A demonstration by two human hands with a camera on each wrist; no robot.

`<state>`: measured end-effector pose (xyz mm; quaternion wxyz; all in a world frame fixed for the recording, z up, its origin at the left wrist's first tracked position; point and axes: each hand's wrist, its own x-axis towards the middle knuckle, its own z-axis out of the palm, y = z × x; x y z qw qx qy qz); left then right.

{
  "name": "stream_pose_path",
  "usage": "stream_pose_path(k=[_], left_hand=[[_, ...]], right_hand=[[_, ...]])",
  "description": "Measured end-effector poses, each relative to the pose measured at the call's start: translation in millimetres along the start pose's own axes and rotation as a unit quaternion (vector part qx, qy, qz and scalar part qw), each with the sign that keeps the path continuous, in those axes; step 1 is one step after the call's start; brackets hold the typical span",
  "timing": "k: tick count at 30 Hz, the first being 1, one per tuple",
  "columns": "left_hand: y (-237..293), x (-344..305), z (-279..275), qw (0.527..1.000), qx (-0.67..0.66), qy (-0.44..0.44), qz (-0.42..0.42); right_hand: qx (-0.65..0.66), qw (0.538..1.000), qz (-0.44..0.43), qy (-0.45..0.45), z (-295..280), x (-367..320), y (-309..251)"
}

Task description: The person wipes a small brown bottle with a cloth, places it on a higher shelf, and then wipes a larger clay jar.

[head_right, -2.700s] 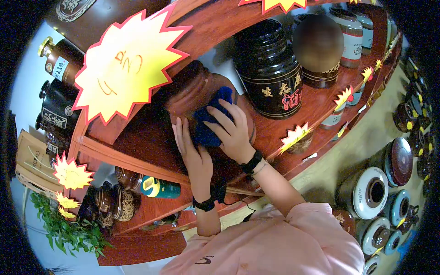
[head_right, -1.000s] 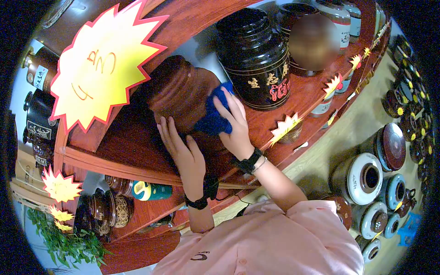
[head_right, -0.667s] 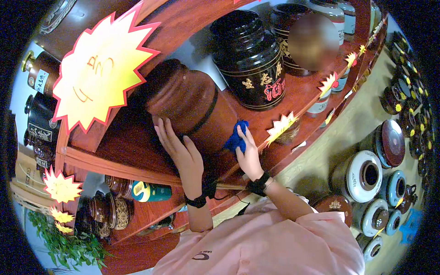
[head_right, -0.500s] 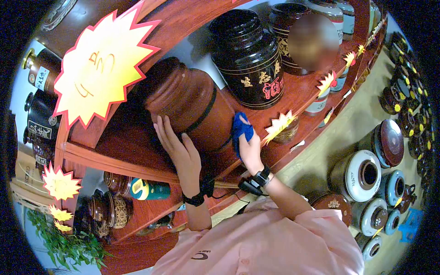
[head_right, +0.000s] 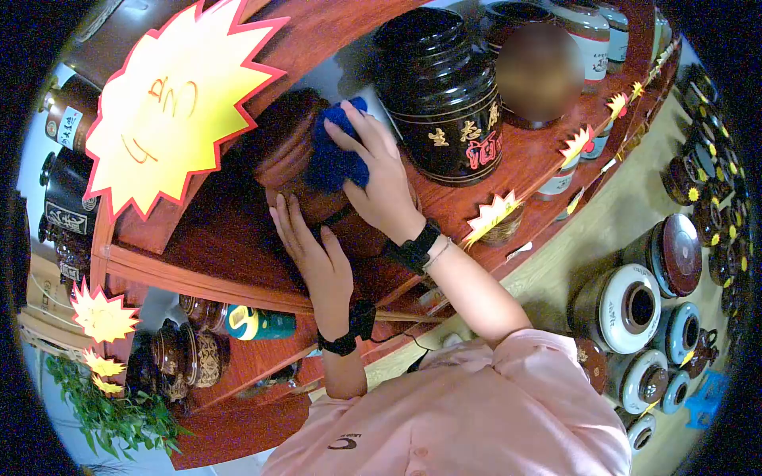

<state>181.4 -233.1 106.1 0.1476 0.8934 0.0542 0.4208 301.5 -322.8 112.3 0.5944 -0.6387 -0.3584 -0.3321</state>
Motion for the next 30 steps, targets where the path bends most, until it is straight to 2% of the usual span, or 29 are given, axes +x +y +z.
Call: stream_pose_path(k=[8, 14, 18, 20, 24, 26, 28, 30], left_hand=[[3, 1, -1, 1.0, 0.002, -0.008, -0.005], [4, 1, 0, 1.0, -0.003, -0.008, -0.006], [4, 1, 1, 1.0, 0.009, -0.01, -0.006], [4, 0, 2, 1.0, 0.008, -0.006, 0.0], [3, -1, 1, 1.0, -0.009, -0.003, -0.001], [3, -1, -1, 1.0, -0.024, -0.007, -0.01], [0, -1, -3, 0.999, -0.044, -0.009, -0.011], [-2, -2, -4, 0.998, -0.064, -0.012, -0.018]], right_hand=[[0.024, 0.999, -0.013, 0.043, -2, -18, 13], [0.047, 0.995, 0.059, 0.065, -8, -47, 19], [0.045, 0.984, 0.153, 0.077, -11, -88, 31], [0.044, 0.972, 0.227, 0.049, -9, -136, 64], [0.09, 0.915, 0.393, 0.007, -15, -146, 73], [0.139, 0.89, 0.434, 0.019, -17, -147, 68], [0.143, 0.903, 0.403, 0.047, -15, -142, 56], [0.1, 0.944, 0.302, 0.088, -5, -141, 29]])
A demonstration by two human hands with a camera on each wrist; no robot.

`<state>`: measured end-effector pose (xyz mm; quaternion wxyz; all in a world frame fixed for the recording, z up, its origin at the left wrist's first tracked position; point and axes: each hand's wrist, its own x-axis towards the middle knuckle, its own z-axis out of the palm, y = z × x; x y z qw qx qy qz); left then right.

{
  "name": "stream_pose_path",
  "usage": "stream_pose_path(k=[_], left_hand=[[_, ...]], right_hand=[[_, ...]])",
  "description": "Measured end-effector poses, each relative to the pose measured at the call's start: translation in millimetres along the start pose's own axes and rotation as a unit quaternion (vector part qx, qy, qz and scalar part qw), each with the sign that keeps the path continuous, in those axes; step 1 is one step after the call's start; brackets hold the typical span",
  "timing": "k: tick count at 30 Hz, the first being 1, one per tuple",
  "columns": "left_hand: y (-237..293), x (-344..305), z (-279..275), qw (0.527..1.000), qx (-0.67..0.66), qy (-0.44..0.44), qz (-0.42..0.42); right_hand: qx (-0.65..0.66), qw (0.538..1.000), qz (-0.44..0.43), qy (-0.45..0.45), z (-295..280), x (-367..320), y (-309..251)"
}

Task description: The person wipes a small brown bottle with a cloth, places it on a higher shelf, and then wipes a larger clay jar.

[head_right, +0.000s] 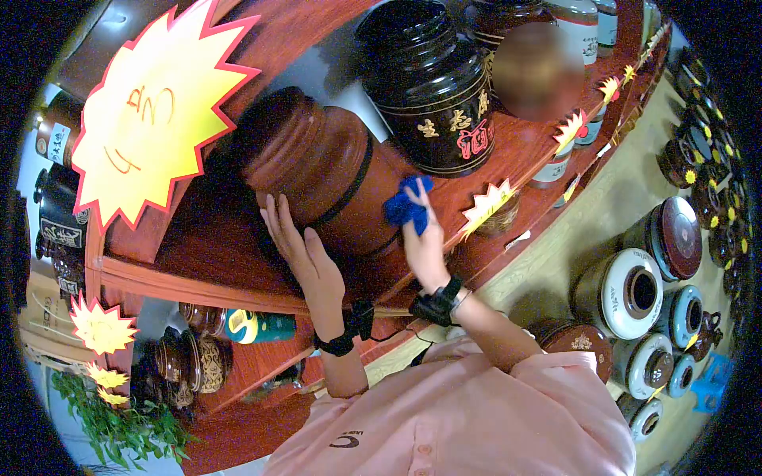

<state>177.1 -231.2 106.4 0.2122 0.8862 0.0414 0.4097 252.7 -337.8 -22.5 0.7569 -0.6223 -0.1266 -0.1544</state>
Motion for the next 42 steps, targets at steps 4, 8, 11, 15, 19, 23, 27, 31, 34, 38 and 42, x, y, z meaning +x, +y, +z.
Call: stream_pose_path(k=[4, 8, 11, 15, 19, 23, 27, 31, 34, 38, 42], left_hand=[[3, 0, -3, 1.0, -0.025, -0.007, -0.015], [1, 1, -3, 0.999, -0.027, -0.012, -0.021], [2, 2, -4, 0.999, -0.029, -0.014, -0.024], [-1, 2, -2, 1.0, -0.026, -0.011, -0.011], [3, 2, -3, 0.999, -0.027, -0.021, -0.027], [3, 3, -4, 0.999, -0.034, -0.02, -0.024], [-1, 2, -4, 0.999, -0.033, -0.015, -0.012], [0, 1, -2, 0.999, -0.033, -0.012, -0.011], [0, 1, -2, 1.0, -0.024, -0.008, -0.002], [2, 2, -1, 1.0, -0.016, -0.006, 0.001], [3, 2, 0, 1.0, -0.003, -0.01, -0.005]], right_hand=[[-0.108, 0.98, -0.108, -0.13, -4, -26, -36], [-0.21, 0.871, -0.323, -0.303, -13, -36, -7], [-0.314, 0.786, -0.37, -0.383, -10, -28, 3], [-0.28, 0.748, -0.403, -0.447, -26, -20, 7], [-0.289, 0.746, -0.336, -0.497, -44, -23, 8], [-0.273, 0.76, -0.328, -0.49, -49, -17, -1], [-0.226, 0.832, -0.238, -0.447, -74, -11, 5], [-0.191, 0.945, -0.114, -0.241, -91, 5, 10], [-0.036, 0.991, 0.017, -0.128, -73, 10, 18], [0.02, 0.991, 0.101, -0.085, -30, -12, 9], [-0.022, 0.99, 0.067, -0.12, -13, -54, -10]])
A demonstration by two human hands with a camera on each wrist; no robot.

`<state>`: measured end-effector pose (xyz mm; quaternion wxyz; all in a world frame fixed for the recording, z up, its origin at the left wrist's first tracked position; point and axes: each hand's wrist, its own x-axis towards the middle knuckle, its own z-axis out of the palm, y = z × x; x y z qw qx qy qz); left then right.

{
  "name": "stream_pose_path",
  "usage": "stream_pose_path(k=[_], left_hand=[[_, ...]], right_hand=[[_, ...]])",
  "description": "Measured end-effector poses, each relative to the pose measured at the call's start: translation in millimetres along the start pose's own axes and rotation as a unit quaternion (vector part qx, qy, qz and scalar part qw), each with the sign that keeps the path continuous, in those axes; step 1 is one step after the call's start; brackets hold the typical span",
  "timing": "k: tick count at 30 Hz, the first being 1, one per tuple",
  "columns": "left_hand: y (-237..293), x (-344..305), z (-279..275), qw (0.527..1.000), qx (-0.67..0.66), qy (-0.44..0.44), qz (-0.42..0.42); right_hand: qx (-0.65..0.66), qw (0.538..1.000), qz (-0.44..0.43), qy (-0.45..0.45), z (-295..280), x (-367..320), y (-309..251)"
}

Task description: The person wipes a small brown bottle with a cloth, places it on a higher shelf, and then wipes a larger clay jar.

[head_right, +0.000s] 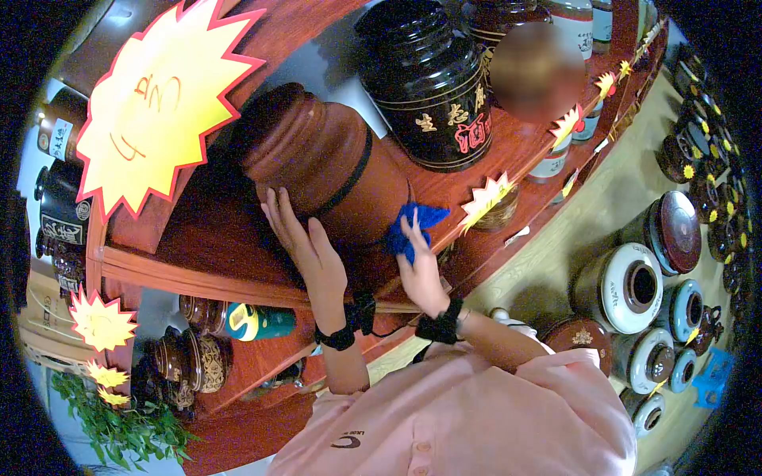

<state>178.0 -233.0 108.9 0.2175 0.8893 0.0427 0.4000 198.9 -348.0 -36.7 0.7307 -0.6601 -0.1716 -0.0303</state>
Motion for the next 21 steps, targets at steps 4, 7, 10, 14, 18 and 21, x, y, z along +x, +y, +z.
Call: stream_pose_path(k=[4, 7, 10, 14, 18, 21], left_hand=[[-3, -3, 1, 1.0, 0.001, -0.001, 0.001], [-1, -2, -1, 1.0, -0.004, -0.005, 0.005], [-1, -2, -1, 1.0, -0.003, -0.006, 0.007], [0, -2, -1, 1.0, 0.001, -0.005, 0.0], [-1, -2, -1, 1.0, 0.007, -0.008, -0.003], [-2, -1, 0, 1.0, 0.013, -0.009, 0.001]], right_hand=[[0.006, 0.995, 0.02, -0.095, -15, -22, -16], [0.064, 0.987, 0.076, -0.127, -32, -21, -12], [0.193, 0.958, 0.207, -0.048, -48, -7, -22], [0.158, 0.985, -0.058, 0.041, -52, 39, -66], [-0.029, 0.953, -0.302, 0.008, -46, 101, -119], [-0.16, 0.91, -0.382, -0.005, -16, 142, -125]])
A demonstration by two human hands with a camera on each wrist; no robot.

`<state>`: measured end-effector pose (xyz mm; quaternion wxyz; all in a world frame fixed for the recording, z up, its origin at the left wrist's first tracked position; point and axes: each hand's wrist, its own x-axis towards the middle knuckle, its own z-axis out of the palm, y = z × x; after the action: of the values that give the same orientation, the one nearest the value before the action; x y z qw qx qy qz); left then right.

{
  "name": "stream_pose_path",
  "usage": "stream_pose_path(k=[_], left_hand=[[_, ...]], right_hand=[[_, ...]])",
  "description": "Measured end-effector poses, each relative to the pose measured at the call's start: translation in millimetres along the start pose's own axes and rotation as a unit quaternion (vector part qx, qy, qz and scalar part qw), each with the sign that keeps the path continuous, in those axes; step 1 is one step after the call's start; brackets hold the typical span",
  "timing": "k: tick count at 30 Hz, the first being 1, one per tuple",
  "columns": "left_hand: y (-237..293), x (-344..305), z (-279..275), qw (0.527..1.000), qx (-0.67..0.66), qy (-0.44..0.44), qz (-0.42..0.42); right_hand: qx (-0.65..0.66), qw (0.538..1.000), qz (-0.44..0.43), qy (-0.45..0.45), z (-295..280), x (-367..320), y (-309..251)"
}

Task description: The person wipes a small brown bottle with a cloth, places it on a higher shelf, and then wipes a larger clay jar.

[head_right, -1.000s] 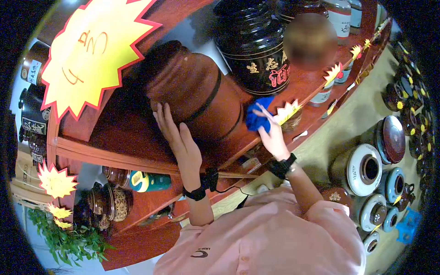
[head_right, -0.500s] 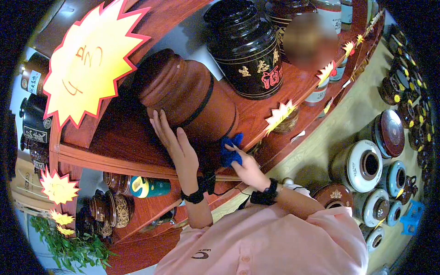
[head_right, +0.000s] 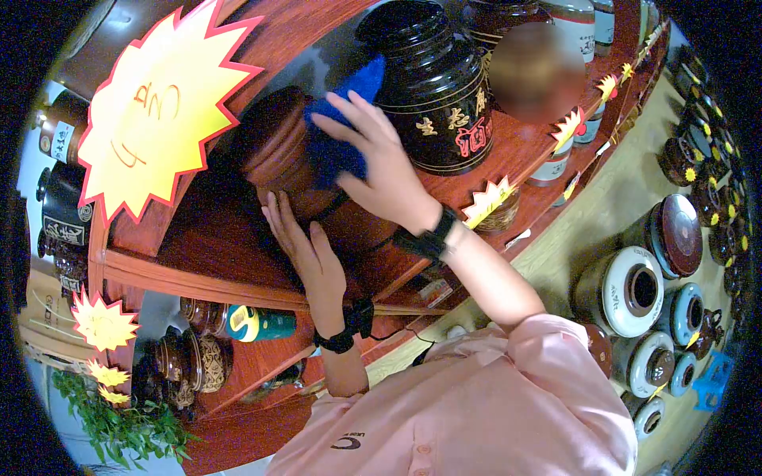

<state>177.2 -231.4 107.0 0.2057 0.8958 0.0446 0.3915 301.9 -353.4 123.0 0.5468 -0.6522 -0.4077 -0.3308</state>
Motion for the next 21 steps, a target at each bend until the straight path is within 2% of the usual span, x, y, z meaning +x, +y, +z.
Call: stream_pose_path(k=[3, 12, 18, 21], left_hand=[[-1, -1, 0, 1.0, 0.003, 0.001, 0.005], [3, -1, 2, 1.0, 0.019, 0.008, 0.005], [3, 1, 3, 0.999, 0.023, 0.018, 0.015], [2, -1, 3, 1.0, 0.02, 0.013, 0.016]], right_hand=[[0.011, 0.999, 0.026, 0.015, 25, -1, 11], [0.109, 0.988, 0.098, 0.042, 26, -19, 23], [0.092, 0.986, 0.119, 0.072, 27, -19, 22], [0.051, 0.991, 0.092, 0.081, 28, -9, 25]])
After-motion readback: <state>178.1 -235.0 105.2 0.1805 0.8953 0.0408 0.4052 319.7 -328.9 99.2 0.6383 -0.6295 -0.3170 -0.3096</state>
